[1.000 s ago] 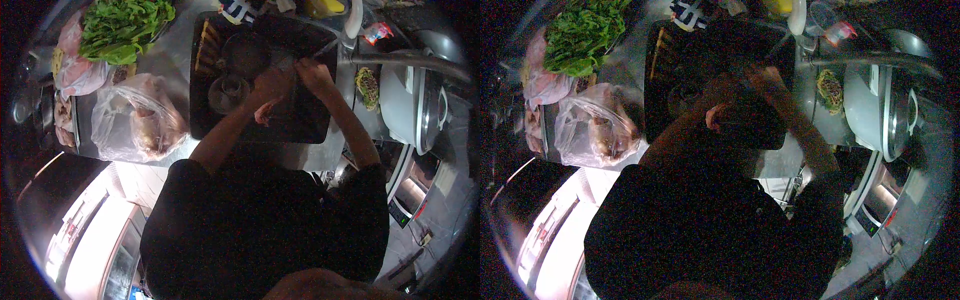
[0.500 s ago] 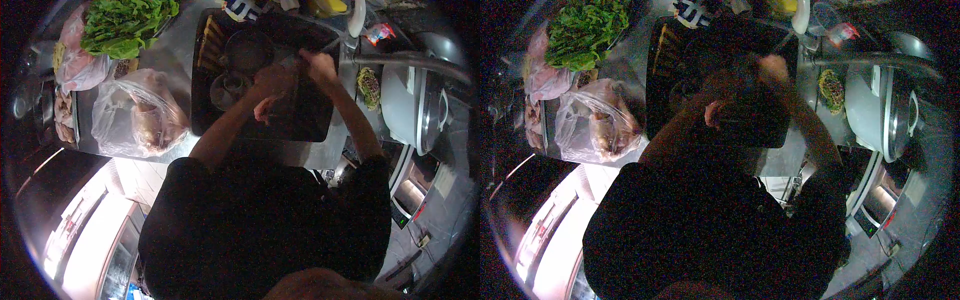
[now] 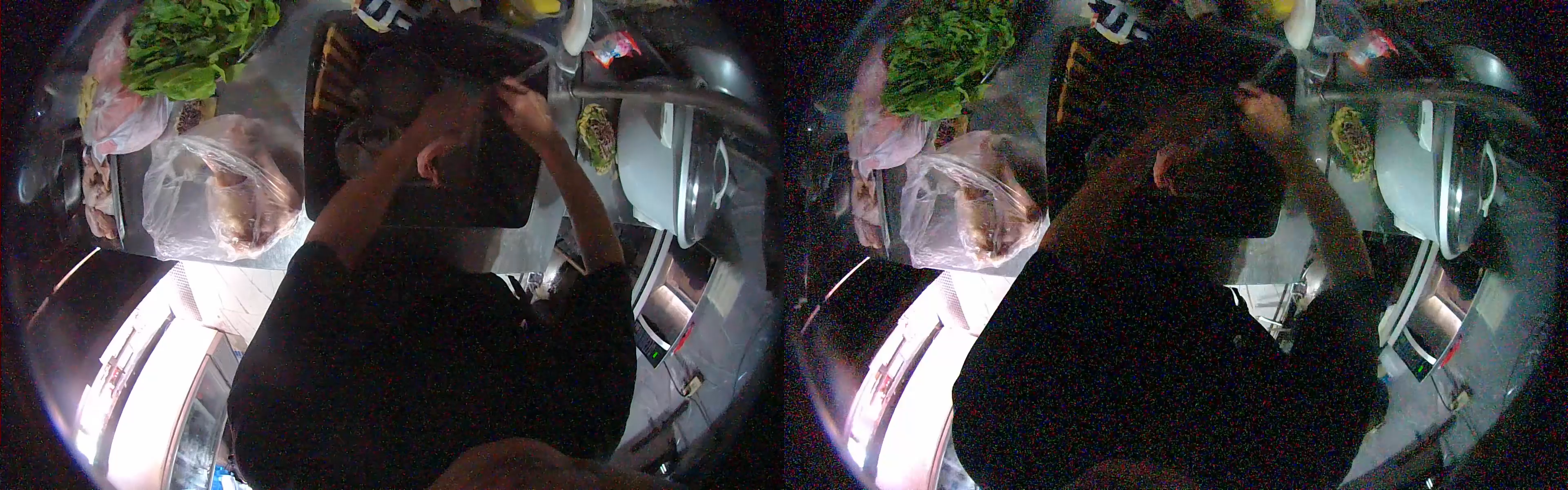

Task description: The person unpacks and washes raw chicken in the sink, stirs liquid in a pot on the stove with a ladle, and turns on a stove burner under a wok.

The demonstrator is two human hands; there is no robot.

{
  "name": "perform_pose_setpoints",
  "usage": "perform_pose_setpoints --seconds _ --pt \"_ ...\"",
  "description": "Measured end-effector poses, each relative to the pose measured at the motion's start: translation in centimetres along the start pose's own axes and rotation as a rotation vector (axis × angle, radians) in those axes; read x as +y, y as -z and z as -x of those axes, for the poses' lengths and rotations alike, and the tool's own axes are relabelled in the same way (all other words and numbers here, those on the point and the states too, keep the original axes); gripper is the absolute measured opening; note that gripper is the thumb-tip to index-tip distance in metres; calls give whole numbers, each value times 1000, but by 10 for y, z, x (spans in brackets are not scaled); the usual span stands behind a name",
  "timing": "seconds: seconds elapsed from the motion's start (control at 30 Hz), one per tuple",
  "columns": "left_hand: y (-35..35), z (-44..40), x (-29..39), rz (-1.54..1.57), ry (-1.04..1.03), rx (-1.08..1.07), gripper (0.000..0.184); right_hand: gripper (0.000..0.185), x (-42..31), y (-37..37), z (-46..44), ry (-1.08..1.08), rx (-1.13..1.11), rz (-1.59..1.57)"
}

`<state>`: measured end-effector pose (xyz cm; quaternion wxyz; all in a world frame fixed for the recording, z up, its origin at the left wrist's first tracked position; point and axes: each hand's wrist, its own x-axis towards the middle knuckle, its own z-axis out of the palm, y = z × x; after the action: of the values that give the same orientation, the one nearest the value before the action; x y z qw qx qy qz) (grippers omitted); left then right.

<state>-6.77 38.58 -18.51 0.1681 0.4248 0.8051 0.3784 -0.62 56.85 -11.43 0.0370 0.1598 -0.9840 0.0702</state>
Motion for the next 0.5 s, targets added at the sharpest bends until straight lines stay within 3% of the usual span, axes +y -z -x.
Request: perform_pose_setpoints --seconds 0.1,0.17,0.23,0.3,0.33,0.4,0.5 --pt "-34 -9 -21 -16 -212 85 28 18 1 5 -12 -230 -464 117" --pt "-45 -13 -34 -34 -354 144 26 25 2 5 -11 -185 -550 187" --pt "19 -29 -31 704 -10 -616 27 28 2 20 -14 -112 -526 94" --pt "44 -34 -11 672 195 -824 38 24 1 43 -15 -53 -434 -48" --pt "36 -28 17 282 198 -640 46 23 3 43 -13 -41 -407 -59" --pt "34 -25 36 -49 295 -420 61 22 10 20 -10 -84 -433 152" --pt "47 -26 45 96 519 -390 75 21 0 33 -12 -113 -493 153"
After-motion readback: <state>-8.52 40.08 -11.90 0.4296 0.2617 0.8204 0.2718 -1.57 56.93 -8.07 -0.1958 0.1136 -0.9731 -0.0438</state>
